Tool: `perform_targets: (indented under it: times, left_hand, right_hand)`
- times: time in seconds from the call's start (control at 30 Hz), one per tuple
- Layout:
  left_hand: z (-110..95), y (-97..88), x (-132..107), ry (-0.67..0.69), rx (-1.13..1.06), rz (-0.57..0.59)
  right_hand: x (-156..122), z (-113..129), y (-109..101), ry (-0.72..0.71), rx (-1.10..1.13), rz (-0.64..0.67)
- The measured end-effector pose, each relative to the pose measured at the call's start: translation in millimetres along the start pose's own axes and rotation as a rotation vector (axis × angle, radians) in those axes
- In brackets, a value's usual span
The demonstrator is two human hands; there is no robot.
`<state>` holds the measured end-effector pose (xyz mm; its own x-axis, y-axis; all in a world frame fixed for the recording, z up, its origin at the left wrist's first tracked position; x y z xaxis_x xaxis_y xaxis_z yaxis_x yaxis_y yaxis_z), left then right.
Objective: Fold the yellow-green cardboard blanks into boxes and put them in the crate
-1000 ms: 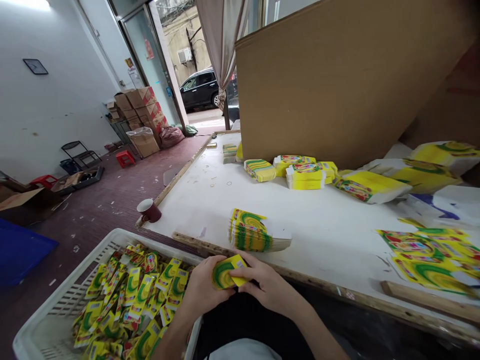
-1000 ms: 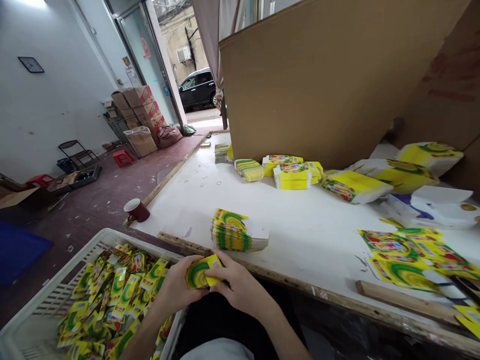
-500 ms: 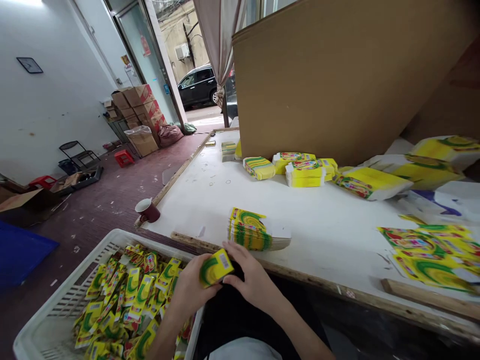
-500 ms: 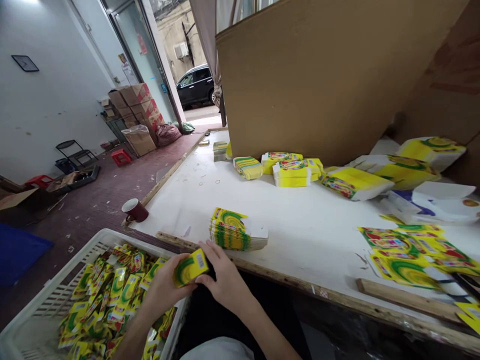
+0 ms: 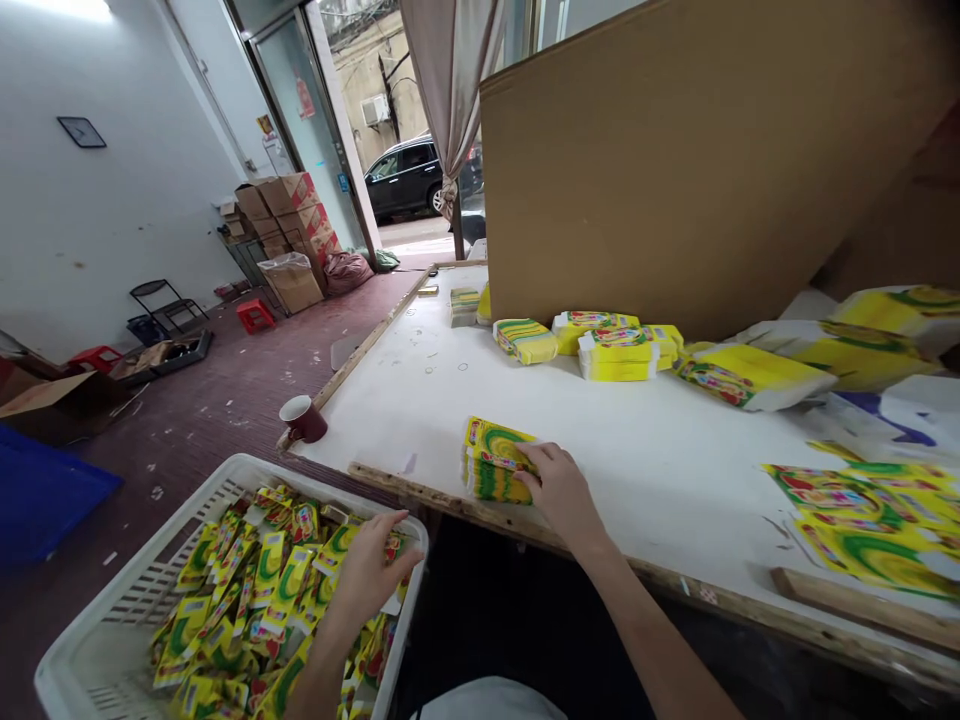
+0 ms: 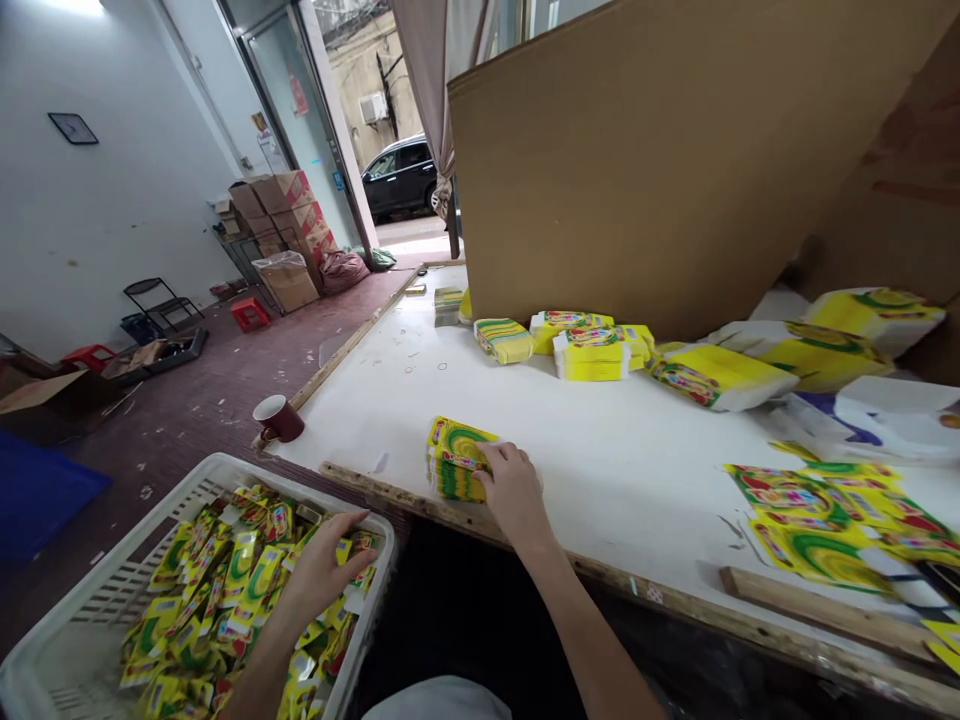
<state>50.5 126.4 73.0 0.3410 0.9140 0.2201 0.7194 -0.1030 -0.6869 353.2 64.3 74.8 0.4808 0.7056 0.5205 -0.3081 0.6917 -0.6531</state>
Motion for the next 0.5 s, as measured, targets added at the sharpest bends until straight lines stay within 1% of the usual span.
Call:
perform_targets:
  times: [0.07, 0.1, 0.17, 0.2, 0.27, 0.33, 0.4, 0.43, 0.5]
  left_hand:
    - [-10.6, 14.1, 1.5, -0.051, -0.157, 0.039]
    - [-16.0, 22.2, 2.0, -0.083, -0.271, 0.067]
    - [-29.9, 38.6, 3.1, -0.142, -0.588, 0.088]
    - [-38.1, 45.3, 4.2, -0.17, -0.778, 0.064]
    - [-54.8, 54.3, 7.5, -0.244, -1.143, -0.039]
    - [-70.6, 56.9, 11.7, -0.339, -1.409, -0.161]
    - [-85.1, 53.7, 16.9, -0.402, -1.559, -0.239]
    - [-90.7, 50.5, 19.4, -0.407, -1.601, -0.271]
    - [-96.2, 44.4, 22.7, -0.389, -1.614, -0.33]
  right_hand:
    - [0.8, 4.4, -6.9, 0.027, 0.045, -0.094]
    - [-0.3, 9.7, -10.8, 0.038, 0.082, -0.148]
    - [-7.8, 28.3, -16.3, 0.038, 0.203, -0.213]
    - [-14.3, 41.3, -16.9, 0.027, 0.291, -0.2]
    - [-31.7, 71.7, -14.0, -0.01, 0.492, -0.092]
    - [-51.6, 99.6, -7.1, 0.013, 0.743, 0.103]
    - [-67.6, 116.5, -1.1, 0.139, 0.986, 0.236]
    - [-73.1, 121.3, 1.3, 0.194, 1.078, 0.28]
    - [-78.6, 124.1, 5.2, 0.26, 1.171, 0.321]
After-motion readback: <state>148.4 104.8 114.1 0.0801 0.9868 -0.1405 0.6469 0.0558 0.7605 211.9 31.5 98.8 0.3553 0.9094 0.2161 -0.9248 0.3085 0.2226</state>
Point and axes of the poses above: each hand's wrist, its own x-axis towards the middle knuckle, its own y-axis out of the palm, z = x × y, the point moved 4 cm from there along x, towards the middle knuckle, and after that the axes turned 13 degrees about -z, right-handed, at the moved point
